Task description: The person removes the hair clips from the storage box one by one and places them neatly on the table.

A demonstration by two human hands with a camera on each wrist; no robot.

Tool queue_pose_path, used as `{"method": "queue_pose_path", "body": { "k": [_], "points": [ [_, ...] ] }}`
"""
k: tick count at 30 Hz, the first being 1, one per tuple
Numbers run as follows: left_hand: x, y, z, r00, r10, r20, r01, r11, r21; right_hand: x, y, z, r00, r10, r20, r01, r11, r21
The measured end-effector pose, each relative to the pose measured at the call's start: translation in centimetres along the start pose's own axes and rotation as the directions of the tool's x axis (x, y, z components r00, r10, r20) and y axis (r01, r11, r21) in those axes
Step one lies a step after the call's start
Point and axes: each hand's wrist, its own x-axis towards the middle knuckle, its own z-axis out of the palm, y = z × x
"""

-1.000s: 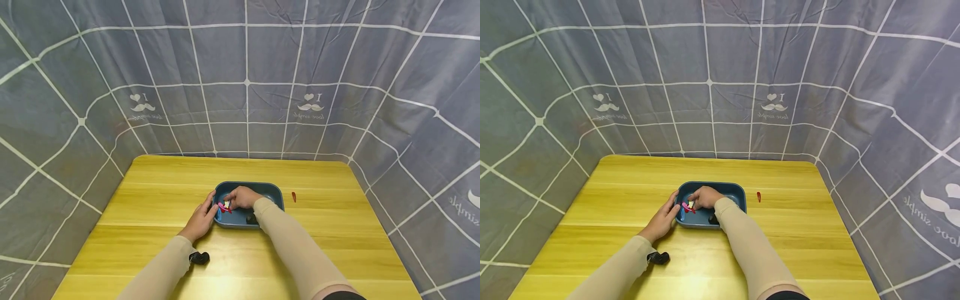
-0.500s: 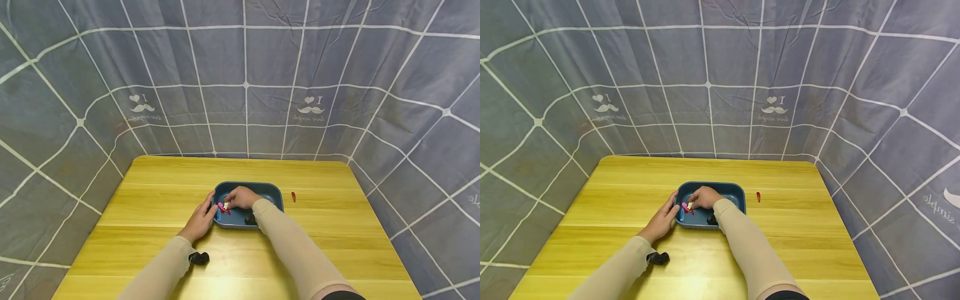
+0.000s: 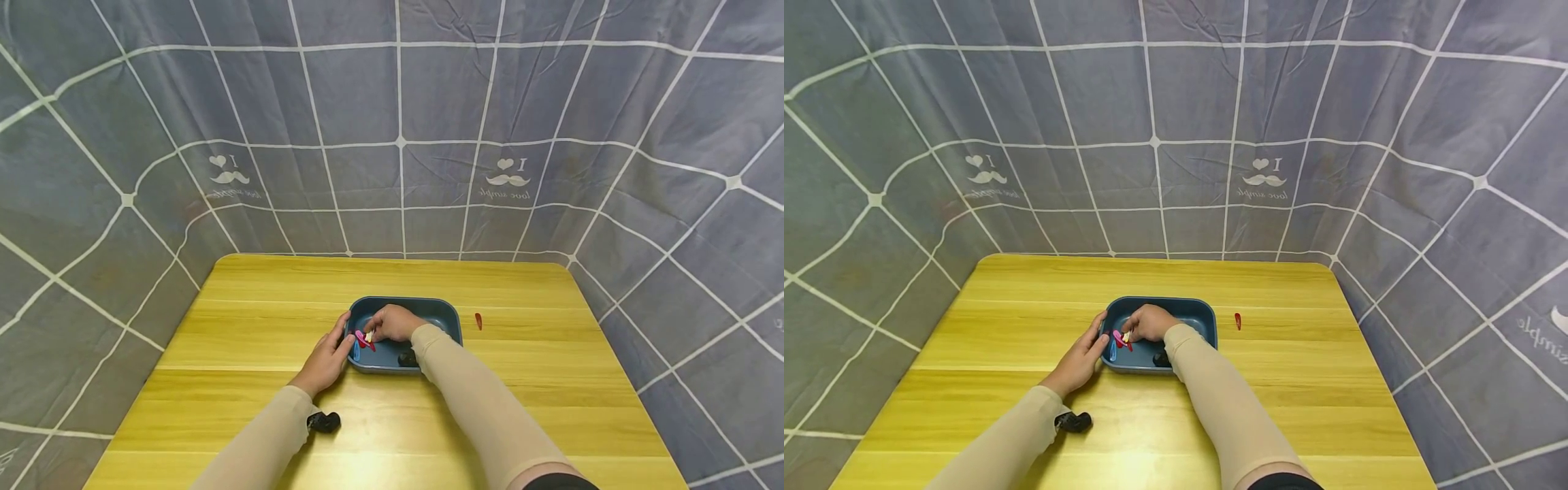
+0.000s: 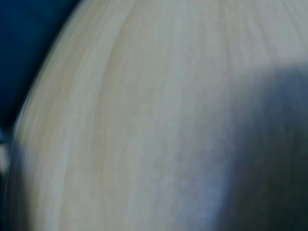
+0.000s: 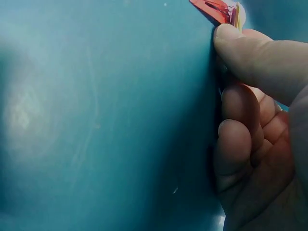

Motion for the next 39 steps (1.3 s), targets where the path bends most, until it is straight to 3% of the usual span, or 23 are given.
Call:
{"method": "queue_pose_path", "body": {
  "k": [15,28,33,39],
  "points": [
    [-0.1,0.1,0.0,1.0,-0.015,0.005,0.015,1.0,0.002,-0.5,-0.4,-0.2,1.0,-0.007,-0.021,0.006,0.999,-0.042],
    [-0.1,-0.3,0.0,1.0,0.004,0.003,-0.004,1.0,0.006,-1.7,-0.2,-1.1,1.0,0.01,-0.005,-0.009,0.994,0.107],
    [-0.1,-0.3,0.0,1.0,-0.005,0.002,0.005,1.0,-0.007,-2.4,-0.4,-1.8,0.999,0.025,-0.033,-0.018,0.979,0.201],
    [0.0,-0.6,0.0,1.0,0.027,-0.011,-0.027,1.0,0.011,-3.2,-0.8,-2.9,0.997,0.0,-0.074,0.021,0.959,0.283]
  ]
}}
